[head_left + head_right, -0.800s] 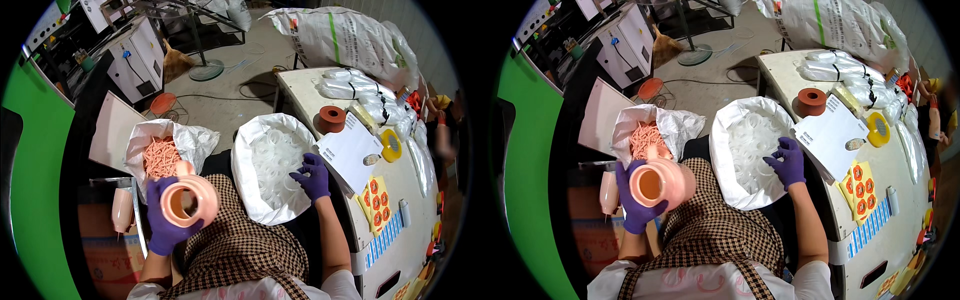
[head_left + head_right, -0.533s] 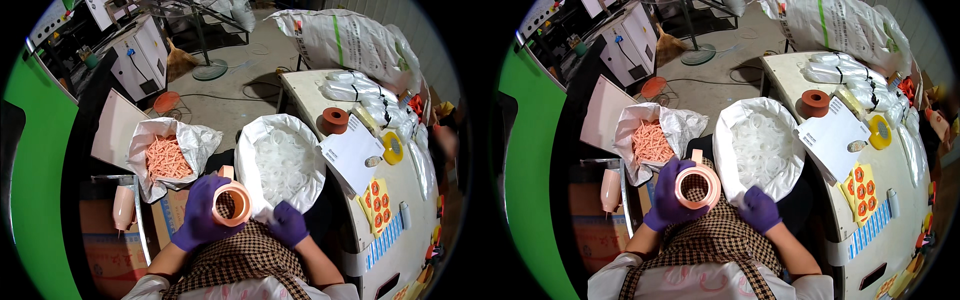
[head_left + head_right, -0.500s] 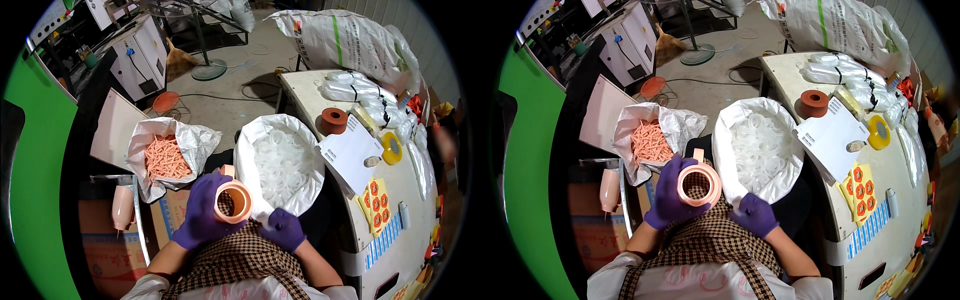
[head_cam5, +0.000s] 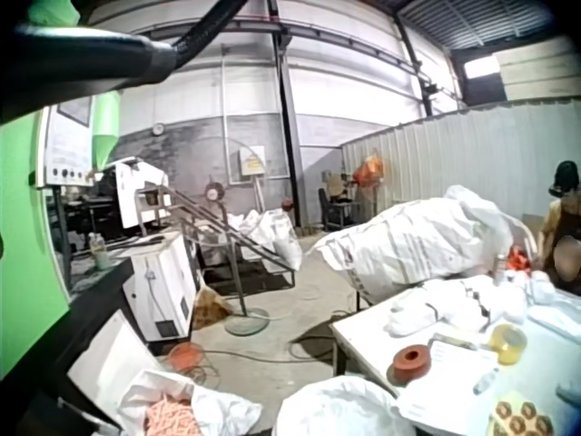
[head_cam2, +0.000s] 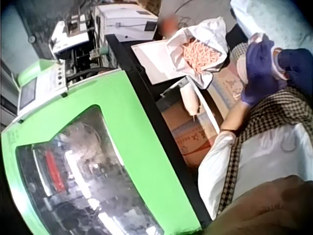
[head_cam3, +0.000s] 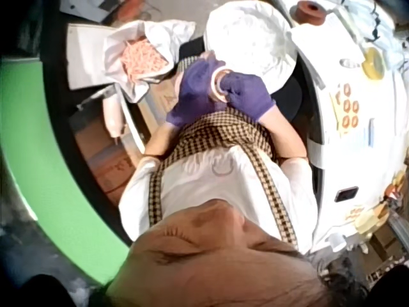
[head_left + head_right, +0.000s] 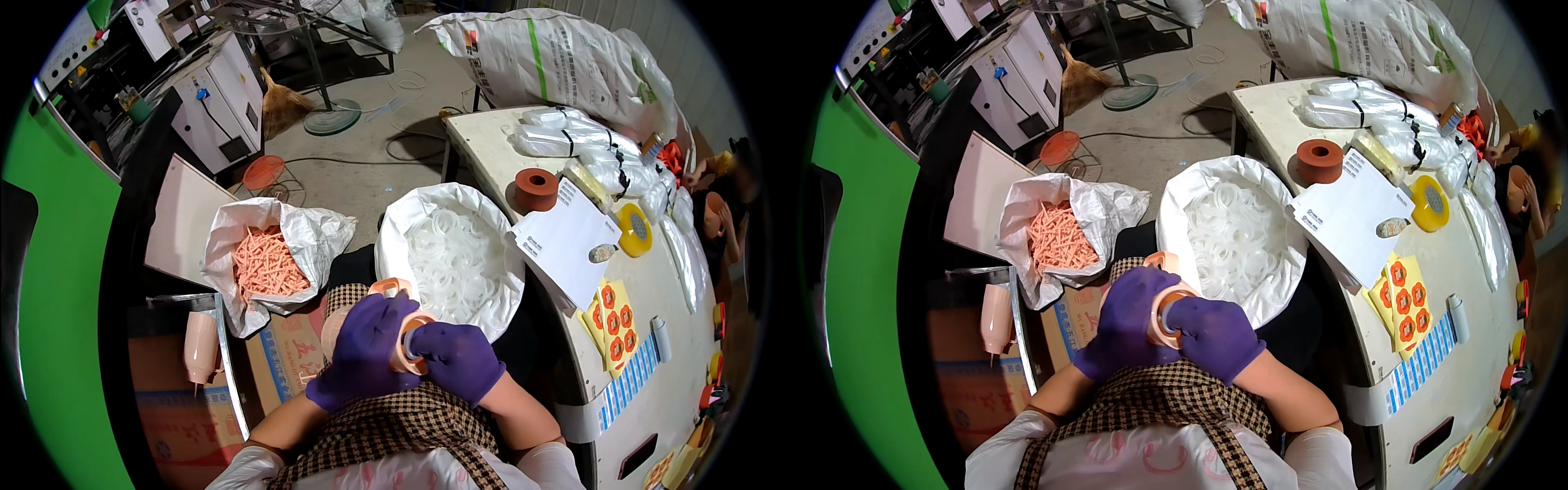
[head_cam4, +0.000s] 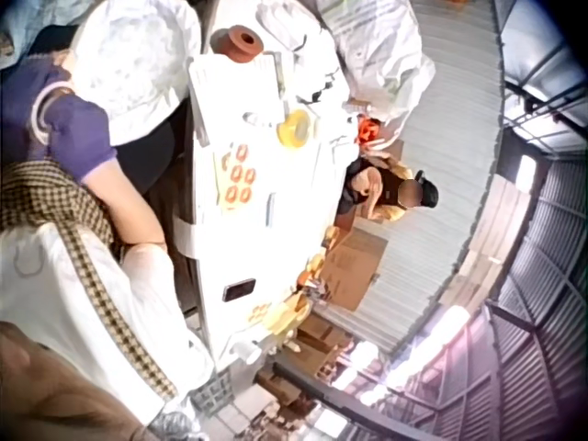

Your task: The person applies labels and stickers to orange plastic jugs by hand. They peel individual stickers from a sheet and press them onto the sides of the jugs, handling one jug at a time.

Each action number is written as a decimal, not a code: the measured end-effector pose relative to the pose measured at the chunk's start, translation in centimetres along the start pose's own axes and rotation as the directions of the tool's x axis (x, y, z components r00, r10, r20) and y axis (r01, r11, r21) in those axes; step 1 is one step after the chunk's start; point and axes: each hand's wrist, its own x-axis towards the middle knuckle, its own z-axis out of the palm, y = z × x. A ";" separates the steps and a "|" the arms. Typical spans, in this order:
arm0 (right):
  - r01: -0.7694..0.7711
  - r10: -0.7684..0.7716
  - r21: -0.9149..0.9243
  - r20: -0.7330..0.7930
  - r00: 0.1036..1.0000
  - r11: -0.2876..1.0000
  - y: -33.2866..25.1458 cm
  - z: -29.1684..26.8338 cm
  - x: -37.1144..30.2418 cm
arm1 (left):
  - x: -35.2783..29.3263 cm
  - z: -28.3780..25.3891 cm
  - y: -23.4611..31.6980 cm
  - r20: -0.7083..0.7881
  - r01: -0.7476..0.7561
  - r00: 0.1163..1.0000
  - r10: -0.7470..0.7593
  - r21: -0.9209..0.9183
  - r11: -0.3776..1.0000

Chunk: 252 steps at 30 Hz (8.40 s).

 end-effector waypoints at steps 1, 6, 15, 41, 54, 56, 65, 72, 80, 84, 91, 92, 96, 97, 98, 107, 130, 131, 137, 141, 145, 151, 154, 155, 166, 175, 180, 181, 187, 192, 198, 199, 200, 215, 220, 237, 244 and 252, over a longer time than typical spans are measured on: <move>-0.003 0.003 0.003 0.001 1.000 1.000 0.1 0.1 -0.1 | -0.1 0.1 0.1 0.035 -0.003 0.999 0.004 -0.026 1.000; -0.123 0.134 -0.177 0.052 0.990 0.976 0.6 1.1 -0.7 | 0.4 0.0 0.8 0.126 0.002 0.992 0.001 -0.018 1.000; -0.033 0.070 -0.174 0.210 0.975 0.984 3.7 0.2 -0.9 | 0.2 1.9 1.3 0.242 0.056 0.968 -0.063 0.035 0.998; -0.828 0.196 -0.121 -0.943 0.267 0.547 7.6 -10.3 -37.7 | -8.1 8.1 -7.9 0.193 -0.575 0.788 0.585 -0.112 0.811; -0.362 0.402 0.191 -0.586 0.703 0.912 10.4 -5.5 -6.9 | -9.6 8.3 -8.9 0.195 -0.546 0.804 0.562 -0.133 0.827; -0.347 0.478 0.338 -0.488 0.730 0.875 15.0 -3.9 -3.5 | -11.6 9.2 -9.9 0.201 -0.441 0.858 0.472 -0.180 0.879; -0.539 0.625 0.350 -0.207 0.753 0.766 17.4 -4.1 0.2 | -10.5 8.6 -8.8 0.132 -0.524 0.829 0.544 -0.160 0.837; -0.492 0.681 0.518 -0.278 0.677 0.700 14.8 -3.5 1.7 | -7.8 7.0 -8.2 0.109 -0.508 0.844 0.525 -0.152 0.848; -0.163 0.182 0.089 -0.625 0.759 0.983 10.2 -4.6 0.2 | 0.7 -5.0 -6.0 -0.132 0.197 0.961 -0.244 -0.294 0.935; -0.501 0.216 -0.187 -0.738 0.639 0.845 12.7 -13.6 -3.5 | 4.6 -3.6 -9.6 -0.317 0.088 0.906 -0.281 -0.509 0.856; -0.886 0.613 -0.394 -0.644 0.456 0.245 20.7 -24.0 -3.9 | 5.6 0.4 -7.8 -0.306 -0.011 0.939 -0.154 -0.476 0.880; -0.879 0.626 -0.413 -0.627 0.463 0.237 21.2 -24.3 -3.9 | 5.7 0.6 -7.1 -0.295 -0.021 0.946 -0.131 -0.460 0.888; -0.862 0.625 -0.464 -0.617 0.478 0.202 23.4 -25.0 -5.7 | 5.7 0.0 -6.0 -0.287 -0.060 0.955 -0.070 -0.418 0.906; -0.857 0.620 -0.469 -0.614 0.489 0.212 23.3 -25.0 -5.8 | 5.9 -0.8 -6.0 -0.297 -0.061 0.952 -0.069 -0.410 0.910; -0.799 0.483 -0.494 -0.637 0.601 0.342 23.1 -24.8 -6.1 | 6.1 -1.7 -6.2 -0.275 -0.035 0.957 -0.097 -0.439 0.898; -0.612 0.308 -0.555 -0.546 0.779 0.564 21.5 -19.8 0.5 | 9.4 -1.6 -8.1 0.430 0.593 0.804 -0.410 -0.538 0.599; -0.733 0.468 -0.544 -0.565 0.680 0.408 23.6 -19.4 3.1 | 5.6 6.4 -9.8 0.393 0.600 0.792 -0.468 -0.354 0.717; -0.749 0.462 -0.549 -0.590 0.662 0.372 23.8 -19.0 3.5 | 5.3 6.5 -9.9 0.391 0.602 0.790 -0.472 -0.348 0.719; -0.594 0.415 0.041 -0.754 0.509 0.804 35.3 -30.4 -5.5 | 6.6 9.1 -7.0 0.106 0.219 0.976 -0.192 -0.442 0.870; -0.287 0.313 0.197 -0.837 0.448 0.938 24.4 -22.8 0.1 | 4.3 6.7 -9.7 0.216 0.413 0.911 -0.352 -0.443 0.796; -0.152 -0.284 -0.685 -0.480 0.830 0.712 12.0 -10.6 -1.2 | 2.5 8.1 -11.5 0.123 0.323 0.946 -0.299 -0.318 0.891; 0.072 -0.242 -0.642 -0.181 0.953 0.763 4.6 0.5 -5.0 | 2.7 8.0 -10.7 0.238 0.423 0.906 -0.350 -0.517 0.744; 0.074 -0.276 -0.667 -0.203 0.940 0.741 5.4 1.4 -4.5 | 2.6 7.6 -10.5 0.248 0.435 0.900 -0.358 -0.509 0.743; 0.067 -0.292 -0.683 -0.220 0.931 0.728 5.6 1.5 -4.3 | 2.5 7.6 -10.6 0.249 0.440 0.898 -0.362 -0.506 0.742; 0.065 -0.231 -0.706 -0.142 0.962 0.705 4.6 2.6 -3.4 | 2.1 5.9 -12.0 0.424 0.383 0.892 -0.157 -0.524 0.761; -0.202 0.214 -0.844 -0.107 0.971 0.497 4.5 -0.5 -7.3 | 3.3 3.6 -11.1 0.547 0.514 0.808 -0.218 -0.477 0.713; -0.352 0.219 -0.290 -0.406 0.887 0.890 4.4 -3.7 -11.3 | 4.3 4.3 -13.9 0.373 0.438 0.866 -0.333 -0.887 0.148; -0.325 0.208 -0.195 -0.455 0.866 0.925 4.0 -3.6 -11.9 | 5.0 4.5 -13.6 0.286 0.311 0.921 -0.264 -0.949 0.058; -0.055 -0.038 -0.263 -0.337 0.941 0.963 4.4 -1.0 -12.3 | 2.4 14.4 -18.2 0.326 0.250 0.907 -0.268 -0.927 -0.279; -0.415 0.100 -0.451 -0.574 0.813 0.790 5.6 -6.1 -16.7 | -0.2 12.5 -18.1 0.354 0.355 0.891 -0.285 -0.934 -0.047; -0.847 0.251 -0.363 -0.843 0.476 0.389 8.7 -17.1 -24.0 | 9.1 8.6 -6.1 0.274 0.000 0.944 0.186 -0.562 0.827; -0.853 0.261 -0.394 -0.832 0.489 0.342 9.6 -18.2 -24.9 | 11.5 9.1 -3.0 0.250 -0.217 0.883 0.398 -0.535 0.816; -0.868 0.304 -0.366 -0.830 0.467 0.336 10.2 -18.9 -25.5 | 13.0 10.9 -0.1 0.278 -0.341 0.810 0.517 -0.495 0.799; -0.914 0.409 -0.357 -0.817 0.406 0.195 14.9 -19.8 -24.9 | 10.3 33.4 15.5 0.539 -0.583 0.574 0.617 -0.260 0.770; -0.924 0.564 -0.359 -0.739 0.369 0.133 15.5 -21.3 -22.9 | 10.2 33.4 15.2 0.586 -0.568 0.589 0.556 -0.189 0.801; -0.331 -0.007 -0.485 -0.571 0.821 0.809 3.4 -6.6 -11.1 | 14.2 12.1 1.3 0.917 0.919 0.393 0.065 -0.393 -0.009; -0.265 0.045 -0.465 -0.432 0.901 0.845 3.7 0.0 -6.7 | 12.4 7.4 -7.2 0.889 0.734 0.437 -0.135 -0.266 0.625; -0.267 0.034 -0.536 -0.405 0.914 0.801 5.0 2.2 -5.9 | 10.8 7.6 -8.6 0.835 0.725 0.514 -0.194 -0.302 0.620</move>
